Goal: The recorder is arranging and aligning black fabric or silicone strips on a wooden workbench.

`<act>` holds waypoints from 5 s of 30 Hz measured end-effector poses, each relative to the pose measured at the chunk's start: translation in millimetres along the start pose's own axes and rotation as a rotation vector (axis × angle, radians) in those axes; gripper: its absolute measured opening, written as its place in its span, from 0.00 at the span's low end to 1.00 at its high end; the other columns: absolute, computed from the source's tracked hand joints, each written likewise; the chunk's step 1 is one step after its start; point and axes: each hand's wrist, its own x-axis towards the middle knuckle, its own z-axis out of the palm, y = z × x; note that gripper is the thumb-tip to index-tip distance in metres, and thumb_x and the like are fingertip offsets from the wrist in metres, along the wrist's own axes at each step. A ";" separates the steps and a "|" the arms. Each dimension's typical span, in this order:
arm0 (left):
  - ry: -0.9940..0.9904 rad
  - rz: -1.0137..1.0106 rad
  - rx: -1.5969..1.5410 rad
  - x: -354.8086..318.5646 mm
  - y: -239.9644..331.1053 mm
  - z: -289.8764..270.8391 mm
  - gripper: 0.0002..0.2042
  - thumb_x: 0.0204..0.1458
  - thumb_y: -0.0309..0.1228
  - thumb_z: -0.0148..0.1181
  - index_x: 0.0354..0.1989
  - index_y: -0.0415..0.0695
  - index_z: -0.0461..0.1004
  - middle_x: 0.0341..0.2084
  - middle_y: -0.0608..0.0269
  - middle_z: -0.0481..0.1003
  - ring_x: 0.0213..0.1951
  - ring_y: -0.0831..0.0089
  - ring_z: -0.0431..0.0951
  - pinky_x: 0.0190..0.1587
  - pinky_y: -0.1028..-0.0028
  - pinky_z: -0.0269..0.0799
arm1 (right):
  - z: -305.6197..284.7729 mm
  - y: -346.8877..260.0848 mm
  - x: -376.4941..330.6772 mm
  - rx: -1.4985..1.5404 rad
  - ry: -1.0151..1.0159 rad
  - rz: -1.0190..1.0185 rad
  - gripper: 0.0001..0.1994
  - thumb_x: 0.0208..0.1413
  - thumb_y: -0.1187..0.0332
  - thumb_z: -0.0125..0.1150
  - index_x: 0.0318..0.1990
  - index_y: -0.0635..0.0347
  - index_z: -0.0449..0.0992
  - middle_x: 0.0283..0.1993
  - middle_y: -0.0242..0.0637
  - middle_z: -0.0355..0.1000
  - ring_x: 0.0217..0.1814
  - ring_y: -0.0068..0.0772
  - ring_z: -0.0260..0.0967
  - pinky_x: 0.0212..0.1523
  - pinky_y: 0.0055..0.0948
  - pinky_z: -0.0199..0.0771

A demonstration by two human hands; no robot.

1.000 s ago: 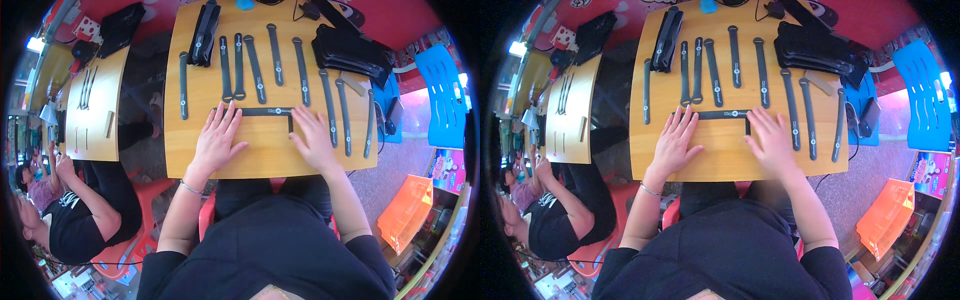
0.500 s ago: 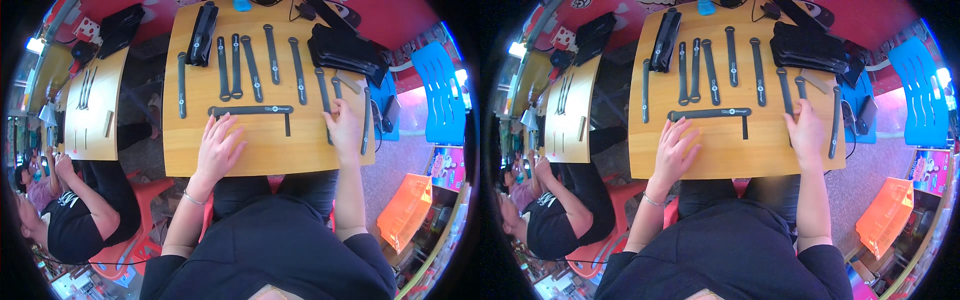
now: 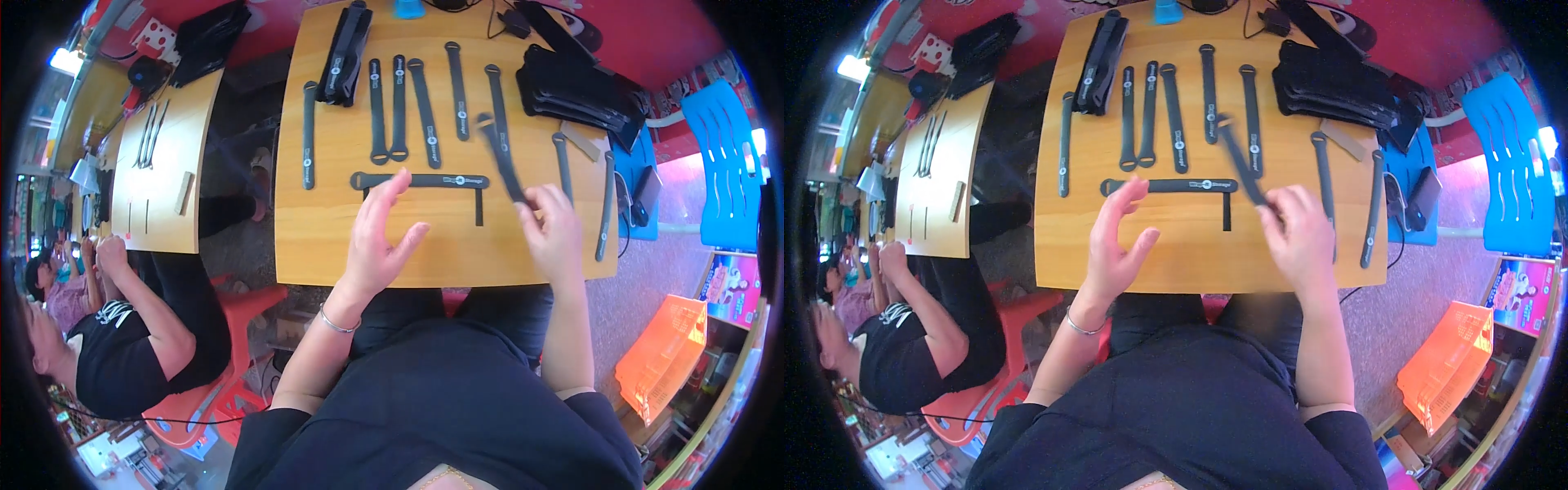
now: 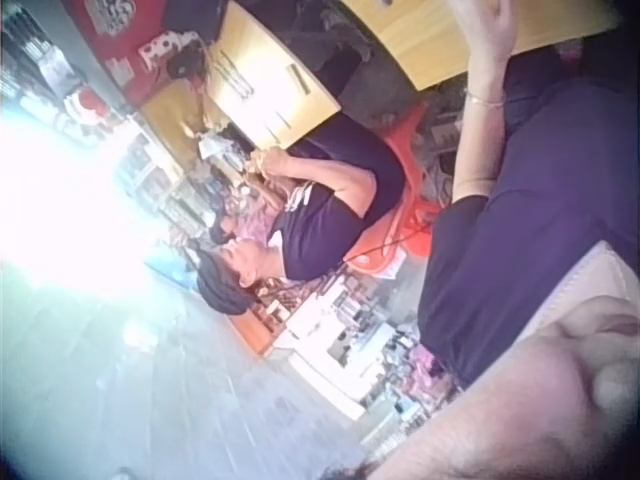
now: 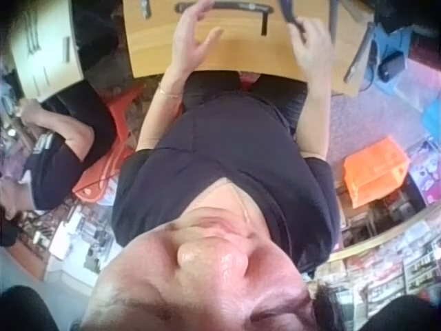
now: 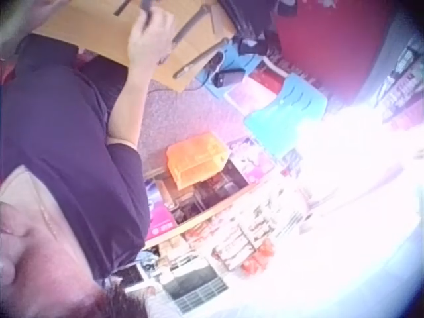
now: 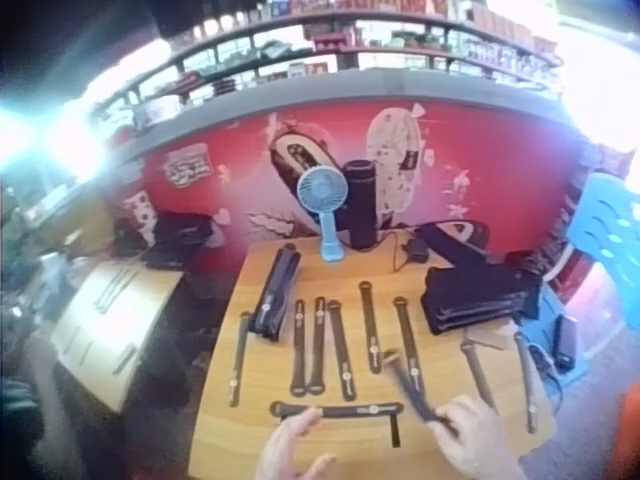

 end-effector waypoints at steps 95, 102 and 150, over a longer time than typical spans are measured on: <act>0.331 -0.511 -0.052 16.8 -90.8 -30.9 0.03 0.46 0.18 0.61 0.30 0.35 0.75 0.22 0.65 0.75 0.25 0.83 0.74 0.29 0.84 0.70 | 71.3 9.8 23.1 0.663 -0.061 0.420 0.06 0.56 0.77 0.56 0.41 0.64 0.71 0.32 0.29 0.69 0.27 0.13 0.66 0.27 0.13 0.69; 0.344 -0.511 -0.038 17.1 -90.1 -30.3 0.03 0.46 0.17 0.61 0.29 0.35 0.75 0.22 0.66 0.74 0.25 0.83 0.73 0.28 0.84 0.69 | 72.4 7.8 23.7 0.659 -0.058 0.445 0.07 0.54 0.79 0.57 0.41 0.65 0.71 0.31 0.28 0.67 0.27 0.13 0.65 0.27 0.13 0.69; 0.351 -0.526 -0.053 16.4 -86.3 -27.9 0.03 0.47 0.17 0.61 0.29 0.36 0.74 0.22 0.68 0.74 0.25 0.85 0.72 0.28 0.87 0.67 | 71.1 10.5 25.4 0.649 -0.039 0.476 0.10 0.52 0.79 0.59 0.36 0.64 0.63 0.29 0.32 0.65 0.24 0.18 0.69 0.22 0.18 0.71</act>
